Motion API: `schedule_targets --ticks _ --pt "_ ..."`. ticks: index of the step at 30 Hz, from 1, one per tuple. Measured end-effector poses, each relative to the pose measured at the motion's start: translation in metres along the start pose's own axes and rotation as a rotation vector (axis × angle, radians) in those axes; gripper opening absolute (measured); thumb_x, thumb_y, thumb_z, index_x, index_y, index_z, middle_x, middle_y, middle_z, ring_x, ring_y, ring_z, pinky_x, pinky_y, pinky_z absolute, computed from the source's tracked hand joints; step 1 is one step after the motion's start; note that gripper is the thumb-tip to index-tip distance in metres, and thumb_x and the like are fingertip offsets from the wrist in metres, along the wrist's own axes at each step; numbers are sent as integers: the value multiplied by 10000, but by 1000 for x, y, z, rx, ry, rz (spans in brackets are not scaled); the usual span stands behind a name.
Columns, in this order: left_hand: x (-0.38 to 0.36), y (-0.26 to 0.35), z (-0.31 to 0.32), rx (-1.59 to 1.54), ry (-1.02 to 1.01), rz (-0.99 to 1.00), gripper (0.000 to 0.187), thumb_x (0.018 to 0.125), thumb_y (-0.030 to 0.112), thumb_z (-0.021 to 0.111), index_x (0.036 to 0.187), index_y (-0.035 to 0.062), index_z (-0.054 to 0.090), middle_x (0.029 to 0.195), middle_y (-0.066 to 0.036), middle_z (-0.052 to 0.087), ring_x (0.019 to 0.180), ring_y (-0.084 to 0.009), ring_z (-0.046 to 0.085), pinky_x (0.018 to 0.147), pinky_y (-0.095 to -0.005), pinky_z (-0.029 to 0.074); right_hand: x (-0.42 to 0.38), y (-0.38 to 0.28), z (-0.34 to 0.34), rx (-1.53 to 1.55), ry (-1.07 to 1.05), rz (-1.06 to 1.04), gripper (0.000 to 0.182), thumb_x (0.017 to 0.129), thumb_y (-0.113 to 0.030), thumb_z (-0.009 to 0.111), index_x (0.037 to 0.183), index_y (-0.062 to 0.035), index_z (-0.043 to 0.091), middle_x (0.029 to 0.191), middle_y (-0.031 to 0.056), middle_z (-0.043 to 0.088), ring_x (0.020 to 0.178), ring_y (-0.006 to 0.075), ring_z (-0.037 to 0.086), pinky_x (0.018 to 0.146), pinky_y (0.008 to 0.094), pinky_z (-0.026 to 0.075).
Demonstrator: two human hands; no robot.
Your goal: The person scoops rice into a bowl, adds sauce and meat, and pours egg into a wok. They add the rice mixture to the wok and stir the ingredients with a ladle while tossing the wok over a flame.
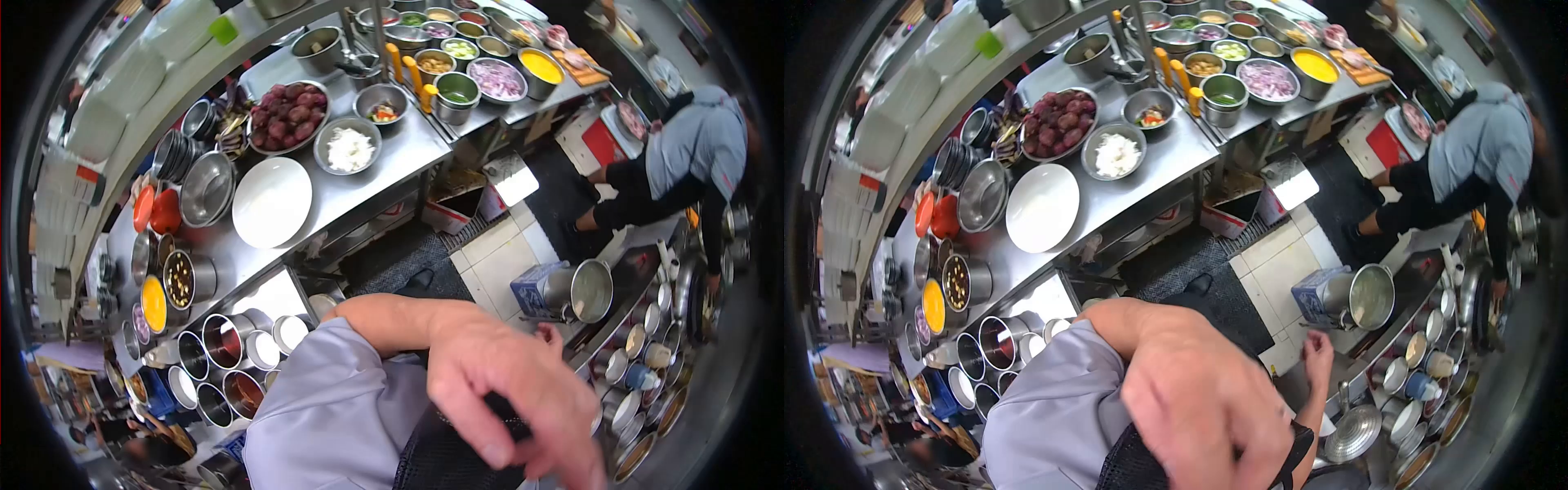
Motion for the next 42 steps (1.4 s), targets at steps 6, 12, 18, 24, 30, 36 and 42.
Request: schedule_targets --ticks 6,12,18,24,30,36,42 --pt "-9 58 2 -57 54 360 351 1008 124 440 1246 -86 590 1092 -206 610 881 -303 599 734 -378 492 34 -110 72 -60 -24 -182 188 919 -75 591 1090 1 608 783 4 593 650 78 528 574 236 443" --pt "-95 85 -112 275 437 -242 78 901 74 622 941 46 683 997 -87 614 942 -231 606 821 -347 484 41 -76 118 -564 -154 -296 174 904 -107 610 1038 -1 645 825 104 674 711 152 644 643 301 517" --pt "-397 82 -181 118 1917 -284 359 979 175 517 1303 34 447 1129 -206 602 968 -285 642 864 -369 544 18 -43 90 -516 -62 50 287 874 -240 586 1039 -18 663 986 209 687 957 356 658 802 436 514" --pt "-462 176 -201 515 2153 -225 580 982 384 525 1345 -43 374 1220 -207 506 1115 -372 587 917 -393 540 15 -14 65 -383 133 38 243 878 -173 585 1043 -11 656 829 133 693 701 228 668 667 355 532" --pt "-505 200 -223 552 2055 -449 491 900 70 446 1352 -113 394 1326 -250 493 1160 -386 566 970 -422 522 -14 8 -1 192 571 199 194 888 -101 570 1056 -26 628 720 56 644 548 107 605 521 289 500" --pt "-563 189 -226 943 2007 -925 494 830 28 504 1306 -40 394 1277 -207 529 1035 -318 604 833 -395 558 -65 46 -96 386 1297 341 455 856 -263 735 1174 -26 511 726 54 572 523 141 553 465 304 454" --pt "-424 16 -268 937 1500 -1260 506 823 26 543 1306 63 401 1274 -140 518 1089 -260 568 794 -383 536 -60 57 -171 155 1388 282 536 833 -242 749 1266 -2 543 783 70 616 646 149 578 612 310 477"
Point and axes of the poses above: each hand's wrist, its own x-axis towards the middle knuckle, its own z-axis out of the palm, y = z × x, the point moved 6 cm from there along x, towards the middle knuckle
